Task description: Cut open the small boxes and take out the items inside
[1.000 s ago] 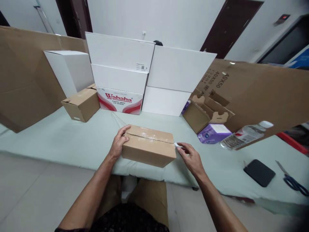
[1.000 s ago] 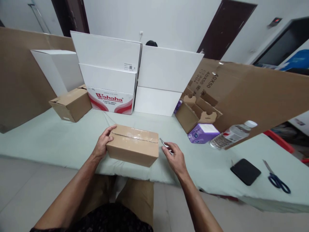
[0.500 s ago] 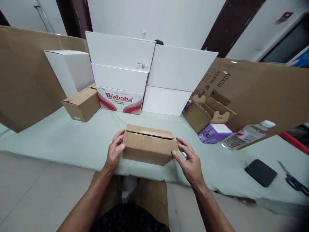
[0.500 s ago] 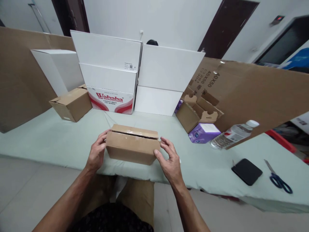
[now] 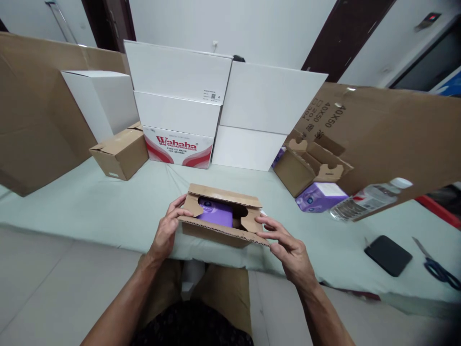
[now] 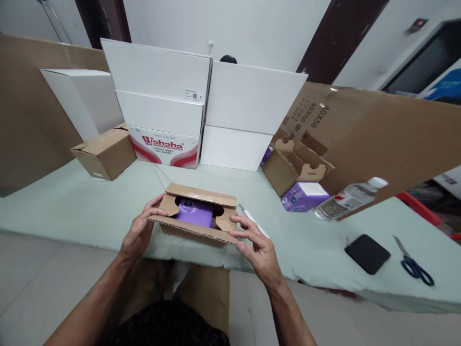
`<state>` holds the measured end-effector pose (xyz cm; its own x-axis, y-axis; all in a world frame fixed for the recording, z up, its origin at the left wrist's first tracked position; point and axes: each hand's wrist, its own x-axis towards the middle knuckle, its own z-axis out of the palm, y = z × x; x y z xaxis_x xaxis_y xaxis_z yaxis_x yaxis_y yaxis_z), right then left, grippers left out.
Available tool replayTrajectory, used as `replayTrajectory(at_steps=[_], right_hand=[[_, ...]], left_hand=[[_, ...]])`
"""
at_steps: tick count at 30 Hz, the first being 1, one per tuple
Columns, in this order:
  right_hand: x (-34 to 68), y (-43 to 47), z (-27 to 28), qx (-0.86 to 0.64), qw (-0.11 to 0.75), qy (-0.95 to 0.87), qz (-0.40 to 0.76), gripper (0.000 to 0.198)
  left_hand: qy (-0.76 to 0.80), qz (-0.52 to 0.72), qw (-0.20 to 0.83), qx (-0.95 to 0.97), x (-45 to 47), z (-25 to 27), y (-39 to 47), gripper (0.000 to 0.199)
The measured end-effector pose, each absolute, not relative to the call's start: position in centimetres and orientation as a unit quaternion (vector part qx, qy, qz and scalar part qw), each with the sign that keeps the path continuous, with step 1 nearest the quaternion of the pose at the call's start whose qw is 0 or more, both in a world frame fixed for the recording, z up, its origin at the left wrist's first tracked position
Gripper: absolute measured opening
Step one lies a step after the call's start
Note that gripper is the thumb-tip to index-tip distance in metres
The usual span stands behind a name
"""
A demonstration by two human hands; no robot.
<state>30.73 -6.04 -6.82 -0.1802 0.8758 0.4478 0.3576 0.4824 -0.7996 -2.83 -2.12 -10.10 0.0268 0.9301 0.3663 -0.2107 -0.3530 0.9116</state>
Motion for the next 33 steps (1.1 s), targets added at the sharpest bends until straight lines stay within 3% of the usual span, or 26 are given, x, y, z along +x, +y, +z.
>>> replayTrajectory(at_steps=[3, 8, 12, 18, 22, 25, 28, 33], right_hand=[[31.0, -6.4, -6.4, -0.427, 0.454, -0.729, 0.283, 0.024], [31.5, -6.9, -5.2, -0.449, 0.398, -0.749, 0.281, 0.023], [31.1, -6.2, -3.6, -0.475, 0.372, -0.754, 0.258, 0.024], [28.8, -4.0, -2.6, -0.515, 0.319, -0.789, 0.099, 0.026], [27.2, -2.7, -2.7, -0.539, 0.253, -0.803, -0.011, 0.04], [26.4, -1.5, -2.5, -0.559, 0.202, -0.803, -0.046, 0.049], [25.8, -0.5, -2.3, -0.576, 0.145, -0.802, -0.063, 0.04], [25.4, 0.2, -2.4, -0.579, 0.145, -0.799, -0.076, 0.041]], left_hand=[[0.325, 0.631, 0.515, 0.481, -2.6, -9.3, -2.4, 0.066], [0.356, 0.59, 0.493, 0.531, -3.4, -9.4, -2.1, 0.037], [0.351, 0.568, 0.498, 0.553, -4.2, -10.2, -2.0, 0.037], [0.374, 0.545, 0.462, 0.592, -4.2, -10.2, -2.2, 0.03], [0.403, 0.531, 0.421, 0.615, -4.0, -9.8, -2.3, 0.031], [0.411, 0.53, 0.401, 0.624, -3.8, -9.7, -2.5, 0.032], [0.427, 0.529, 0.375, 0.631, -3.6, -9.6, -2.6, 0.034], [0.433, 0.497, 0.334, 0.674, -3.8, -8.2, -2.7, 0.033]])
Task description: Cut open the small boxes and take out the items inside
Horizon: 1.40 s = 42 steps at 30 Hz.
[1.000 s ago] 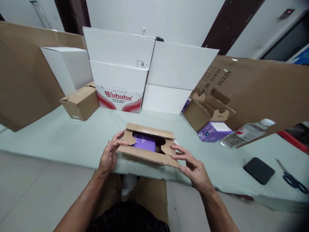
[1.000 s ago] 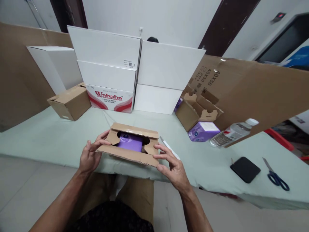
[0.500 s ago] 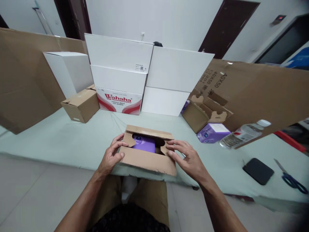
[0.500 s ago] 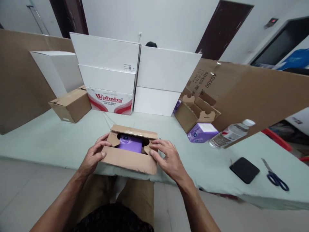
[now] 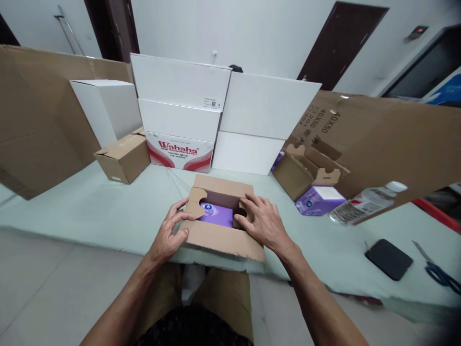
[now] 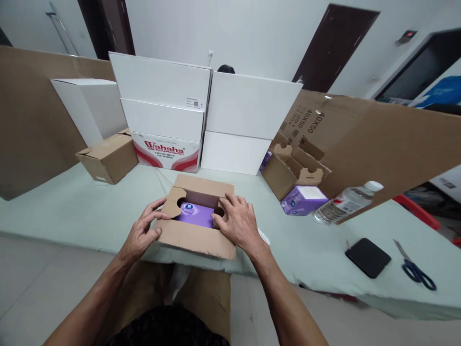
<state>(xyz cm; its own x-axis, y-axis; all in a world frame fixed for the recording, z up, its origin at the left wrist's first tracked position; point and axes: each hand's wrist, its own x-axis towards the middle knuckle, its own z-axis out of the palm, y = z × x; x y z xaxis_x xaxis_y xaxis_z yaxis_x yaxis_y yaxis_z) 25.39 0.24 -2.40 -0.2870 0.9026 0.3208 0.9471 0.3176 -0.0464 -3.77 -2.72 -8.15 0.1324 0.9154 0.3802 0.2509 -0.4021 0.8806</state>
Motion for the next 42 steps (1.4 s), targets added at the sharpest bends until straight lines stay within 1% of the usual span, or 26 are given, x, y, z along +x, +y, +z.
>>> replayTrajectory(at_steps=[6, 10, 12, 14, 16, 21, 24, 28, 31, 34, 37, 39, 42], right_hand=[[25.8, -0.1, -3.0, -0.563, 0.184, -0.804, -0.06, 0.038], [25.8, -0.2, -2.9, -0.563, 0.193, -0.802, -0.053, 0.039], [25.6, -0.3, -2.8, -0.567, 0.19, -0.8, -0.048, 0.039], [25.5, -0.4, -2.7, -0.57, 0.189, -0.798, -0.041, 0.038], [25.4, -0.4, -2.9, -0.571, 0.197, -0.796, -0.039, 0.038], [25.7, -0.5, -3.5, -0.567, 0.222, -0.792, -0.048, 0.038], [25.7, -0.6, -3.5, -0.564, 0.219, -0.795, -0.042, 0.037], [25.7, -0.7, -3.2, -0.571, 0.206, -0.794, -0.028, 0.043], [25.7, -0.6, -3.3, -0.572, 0.223, -0.789, -0.021, 0.044], [25.8, -0.6, -3.7, -0.564, 0.249, -0.787, -0.016, 0.04], [25.9, -0.6, -3.9, -0.561, 0.257, -0.787, -0.01, 0.038], [25.8, -0.7, -3.9, -0.565, 0.257, -0.784, -0.006, 0.038], [25.7, -0.8, -3.7, -0.569, 0.253, -0.782, -0.005, 0.041]], left_hand=[[0.421, 0.44, 0.262, 0.748, -4.0, -5.4, -2.1, 0.037], [0.388, 0.358, 0.231, 0.817, -3.2, -4.4, -0.8, 0.045], [0.393, 0.316, 0.214, 0.837, -2.7, -4.3, -0.3, 0.041], [0.413, 0.293, 0.191, 0.841, -2.4, -4.3, -0.1, 0.032], [0.429, 0.292, 0.169, 0.838, -2.2, -4.6, -0.3, 0.029], [0.431, 0.326, 0.146, 0.829, -2.3, -5.5, -1.6, 0.032], [0.434, 0.331, 0.141, 0.826, -2.5, -5.7, -1.9, 0.032], [0.437, 0.332, 0.122, 0.827, -2.5, -5.5, -2.0, 0.032], [0.447, 0.344, 0.125, 0.817, -2.2, -5.4, -2.5, 0.04], [0.465, 0.363, 0.15, 0.794, -2.0, -5.5, -3.3, 0.056], [0.48, 0.384, 0.161, 0.772, -2.3, -5.5, -3.6, 0.072], [0.5, 0.393, 0.174, 0.752, -2.7, -5.6, -3.5, 0.075], [0.536, 0.397, 0.22, 0.712, -3.4, -5.8, -3.2, 0.076]])
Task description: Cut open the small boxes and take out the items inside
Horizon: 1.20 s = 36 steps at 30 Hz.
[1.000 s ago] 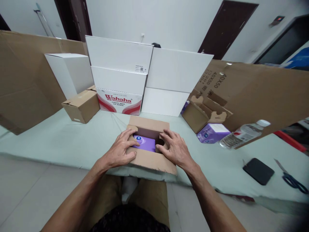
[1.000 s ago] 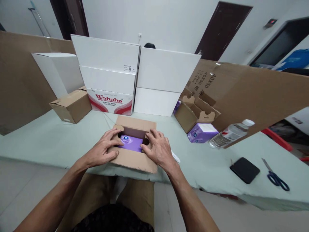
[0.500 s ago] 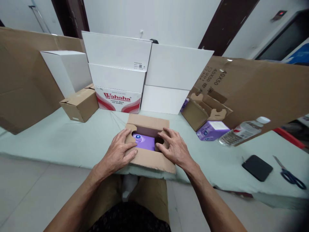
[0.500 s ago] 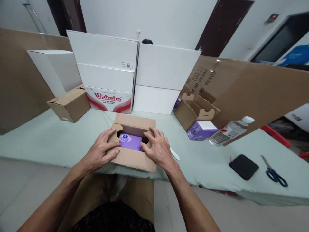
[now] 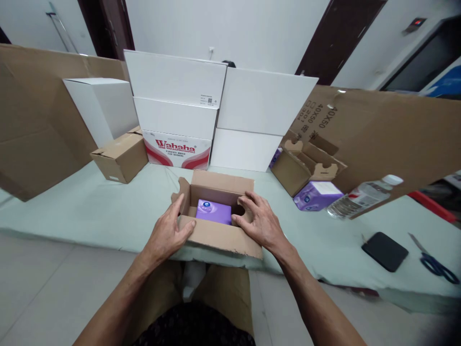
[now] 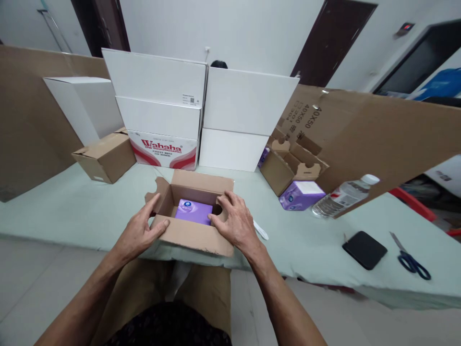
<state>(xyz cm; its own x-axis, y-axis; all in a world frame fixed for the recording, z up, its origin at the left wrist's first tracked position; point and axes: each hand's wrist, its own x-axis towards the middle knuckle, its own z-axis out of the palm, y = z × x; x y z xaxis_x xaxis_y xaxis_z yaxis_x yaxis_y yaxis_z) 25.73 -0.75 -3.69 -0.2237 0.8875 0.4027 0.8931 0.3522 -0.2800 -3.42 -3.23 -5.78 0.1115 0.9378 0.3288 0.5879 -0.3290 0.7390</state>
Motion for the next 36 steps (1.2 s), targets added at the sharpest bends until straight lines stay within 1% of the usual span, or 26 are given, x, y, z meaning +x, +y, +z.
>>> replayTrajectory(at_steps=[2, 5, 8, 11, 14, 19, 21, 25, 29, 32, 36], right_hand=[[25.6, -0.7, -3.6, -0.572, 0.247, -0.782, -0.01, 0.043], [25.5, -0.7, -3.6, -0.576, 0.235, -0.783, -0.021, 0.044], [25.2, -0.6, -3.7, -0.571, 0.247, -0.783, -0.023, 0.043], [25.0, -0.6, -3.9, -0.574, 0.292, -0.765, 0.0, 0.044], [25.2, -0.8, -3.7, -0.577, 0.355, -0.735, 0.04, 0.045], [26.9, -1.6, -2.4, -0.553, 0.486, -0.657, 0.163, 0.039], [28.1, -2.0, -2.2, -0.562, 0.509, -0.627, 0.181, 0.036], [30.3, -2.7, -3.3, -0.617, 0.486, -0.598, 0.159, 0.032], [31.2, -3.0, -5.4, -0.648, 0.424, -0.613, 0.159, 0.042], [31.2, -3.1, -6.3, -0.666, 0.389, -0.629, 0.1, 0.046], [31.0, -3.1, -6.2, -0.67, 0.335, -0.662, -0.013, 0.041]], left_hand=[[0.544, 0.41, 0.242, 0.691, -3.7, -5.9, -3.1, 0.075], [0.548, 0.433, 0.245, 0.672, -3.7, -6.1, -3.0, 0.072], [0.555, 0.431, 0.243, 0.669, -3.5, -6.2, -3.0, 0.072], [0.561, 0.421, 0.245, 0.669, -3.5, -6.4, -2.9, 0.075], [0.571, 0.414, 0.251, 0.663, -3.5, -6.5, -2.9, 0.079], [0.584, 0.401, 0.255, 0.658, -3.3, -6.4, -3.1, 0.082], [0.583, 0.404, 0.261, 0.655, -3.3, -6.5, -3.1, 0.082], [0.569, 0.433, 0.279, 0.641, -3.1, -6.7, -3.2, 0.077], [0.559, 0.445, 0.315, 0.625, -3.0, -6.8, -3.3, 0.077], [0.564, 0.434, 0.343, 0.613, -2.9, -6.7, -3.5, 0.079], [0.561, 0.425, 0.367, 0.608, -3.0, -6.8, -3.6, 0.087]])
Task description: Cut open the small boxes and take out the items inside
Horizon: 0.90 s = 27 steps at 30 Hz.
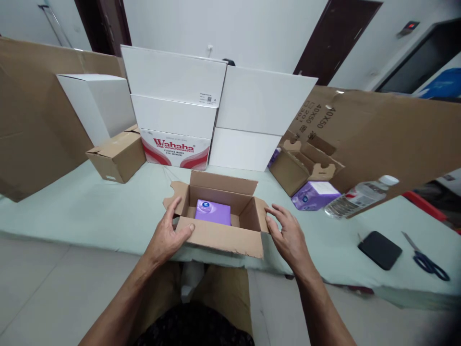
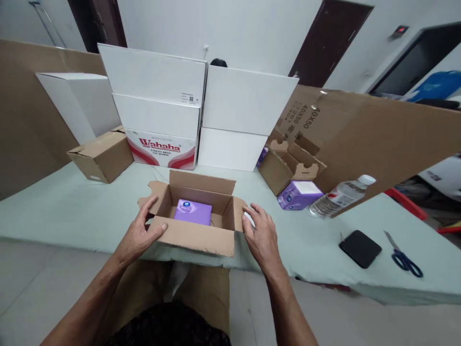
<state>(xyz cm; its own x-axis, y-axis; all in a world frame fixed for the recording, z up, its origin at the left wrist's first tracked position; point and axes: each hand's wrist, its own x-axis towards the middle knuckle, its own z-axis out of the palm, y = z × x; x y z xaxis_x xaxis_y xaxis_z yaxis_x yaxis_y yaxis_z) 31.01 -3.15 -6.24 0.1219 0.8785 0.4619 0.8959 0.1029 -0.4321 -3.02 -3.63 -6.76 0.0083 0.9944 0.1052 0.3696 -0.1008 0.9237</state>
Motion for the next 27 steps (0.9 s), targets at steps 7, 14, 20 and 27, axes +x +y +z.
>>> replayTrajectory(at_steps=[7, 14, 20, 27], right_hand=[[29.1, -2.8, -3.2, -0.559, 0.242, -0.792, -0.054, 0.034], [26.1, 0.0, -0.7, -0.497, 0.092, -0.862, 0.044, 0.026], [24.5, 1.8, -0.2, -0.495, 0.02, -0.861, 0.117, 0.039], [22.9, 2.8, 1.0, -0.528, -0.098, -0.836, 0.113, 0.068]], left_hand=[[0.559, 0.437, 0.367, 0.601, -2.3, -7.0, -3.8, 0.093], [0.553, 0.438, 0.365, 0.607, -2.2, -7.2, -3.7, 0.089], [0.556, 0.449, 0.338, 0.612, -1.9, -7.4, -3.7, 0.087], [0.558, 0.451, 0.322, 0.618, -1.8, -7.7, -3.6, 0.087]])
